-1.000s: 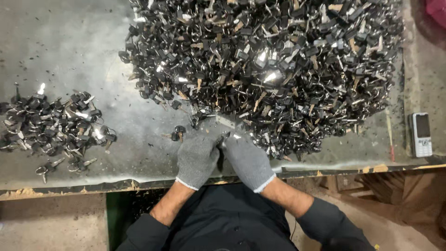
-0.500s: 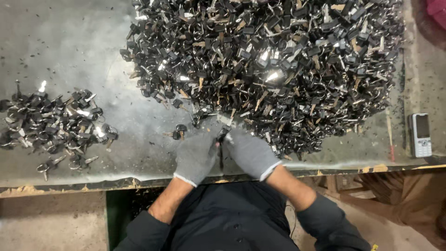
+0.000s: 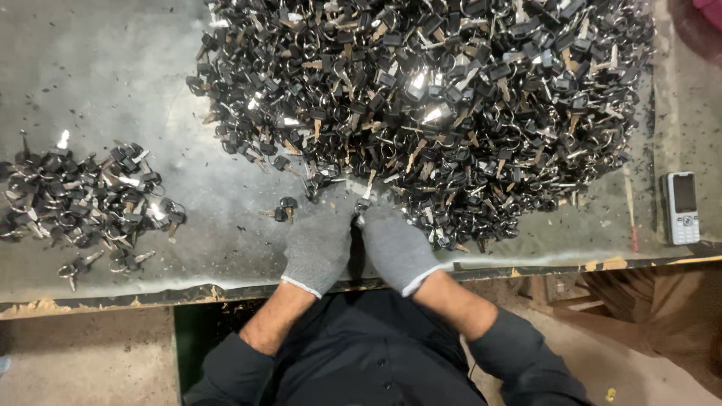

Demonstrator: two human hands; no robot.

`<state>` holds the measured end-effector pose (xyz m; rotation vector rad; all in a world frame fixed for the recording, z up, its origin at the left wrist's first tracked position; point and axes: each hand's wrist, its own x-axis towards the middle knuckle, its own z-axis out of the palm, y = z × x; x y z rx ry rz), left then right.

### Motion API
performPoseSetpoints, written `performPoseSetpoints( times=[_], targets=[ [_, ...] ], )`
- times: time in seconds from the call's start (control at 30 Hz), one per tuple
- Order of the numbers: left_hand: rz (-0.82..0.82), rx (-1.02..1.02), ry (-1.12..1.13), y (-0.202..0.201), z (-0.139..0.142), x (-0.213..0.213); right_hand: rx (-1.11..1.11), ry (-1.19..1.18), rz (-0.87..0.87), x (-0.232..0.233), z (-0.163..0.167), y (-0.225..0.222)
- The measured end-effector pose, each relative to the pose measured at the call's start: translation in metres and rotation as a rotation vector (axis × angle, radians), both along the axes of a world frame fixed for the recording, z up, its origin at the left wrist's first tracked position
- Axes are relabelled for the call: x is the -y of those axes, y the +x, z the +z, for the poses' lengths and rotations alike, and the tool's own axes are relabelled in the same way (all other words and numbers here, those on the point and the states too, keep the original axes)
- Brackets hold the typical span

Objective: The person, wearing gloves, picks small metal components one at a time from a large pile on the workbench and places selected pieces into a separate pile to the left, continuously sorting through the heap.

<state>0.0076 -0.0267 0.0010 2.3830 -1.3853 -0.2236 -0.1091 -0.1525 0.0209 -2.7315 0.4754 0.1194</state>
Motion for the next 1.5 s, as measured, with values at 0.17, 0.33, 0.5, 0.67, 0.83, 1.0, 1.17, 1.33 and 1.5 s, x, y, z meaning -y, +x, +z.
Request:
performPoseSetpoints(
  times=[0.17, 0.33, 0.5, 0.67, 0.83, 1.0, 1.17, 1.33, 1.5],
  targets=[
    [-0.215, -0.109, 0.071, 0.013, 0.001, -0.019, -0.317, 0.246, -0.153, 0.012, 0.023, -0.012],
    [-0.381, -0.267, -0.399, 0.041, 0.004, 0.008, -0.405, 0.254, 0.134, -0.009, 0.029, -0.009],
    [-0.281, -0.225, -0.067, 0.041, 0.014, 0.037, -0.433, 0.169, -0.139, -0.004, 0.028, -0.007],
    [0.115, -0.352, -0.176, 0.028, 0.013, 0.016, -0.082, 0.189, -0.207, 0.01, 0.013, -0.014],
    [0.005, -0.214, -0.287, 0.019, -0.004, 0.01, -0.154, 0.249, -0.15, 0.017, -0.013, 0.002],
    [-0.073, -0.18, -0.334, 0.025, -0.016, 0.005, -0.138, 0.229, -0.114, 0.02, -0.011, 0.009],
    [-0.073, -0.109, -0.297, 0.019, -0.02, 0.003, -0.288, 0.027, 0.052, 0.01, 0.0, 0.014],
    [-0.007, -0.22, -0.216, 0.012, -0.023, 0.0, -0.18, 0.118, -0.103, 0.013, 0.004, 0.016],
    [-0.046, -0.049, -0.304, 0.013, -0.035, 0.0, -0.245, 0.0, -0.057, 0.01, 0.0, 0.012]
  ],
)
